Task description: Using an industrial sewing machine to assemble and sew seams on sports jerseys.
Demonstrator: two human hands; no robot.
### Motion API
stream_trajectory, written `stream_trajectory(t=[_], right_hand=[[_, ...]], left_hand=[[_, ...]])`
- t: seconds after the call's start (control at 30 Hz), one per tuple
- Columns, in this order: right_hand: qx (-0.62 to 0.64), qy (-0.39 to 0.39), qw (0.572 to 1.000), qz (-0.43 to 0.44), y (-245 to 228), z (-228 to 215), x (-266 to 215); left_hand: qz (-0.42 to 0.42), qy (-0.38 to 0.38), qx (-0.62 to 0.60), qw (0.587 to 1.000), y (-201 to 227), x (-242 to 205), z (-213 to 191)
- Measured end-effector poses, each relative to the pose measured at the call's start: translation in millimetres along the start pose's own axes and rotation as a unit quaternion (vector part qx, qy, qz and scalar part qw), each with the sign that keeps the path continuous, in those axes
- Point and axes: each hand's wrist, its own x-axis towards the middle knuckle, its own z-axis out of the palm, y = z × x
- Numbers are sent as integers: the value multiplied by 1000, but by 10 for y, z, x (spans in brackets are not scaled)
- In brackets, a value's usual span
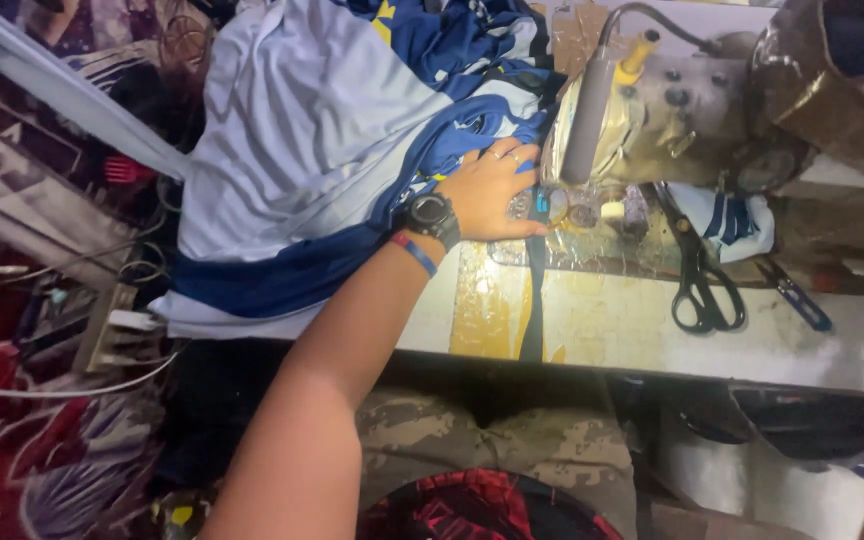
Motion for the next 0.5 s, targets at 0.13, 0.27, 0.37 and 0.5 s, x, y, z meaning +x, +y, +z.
stream_trajectory(t=[0.13,0.27,0.37,0.5], right_hand=[[-5,-25,1000,2,-749,297,28],[121,-416,882,187,-2025,1037,-11],[117,-373,875,286,-1561,2281,-529],[189,-360,883,235,-2062,2336,-414]], left_hand=[[-22,20,106,994,412,-170,-250],[-149,252,119,949,1092,-751,-834],[-385,135,170,897,960,-1325,-615],[-324,80,169,927,460,-1534,-590]])
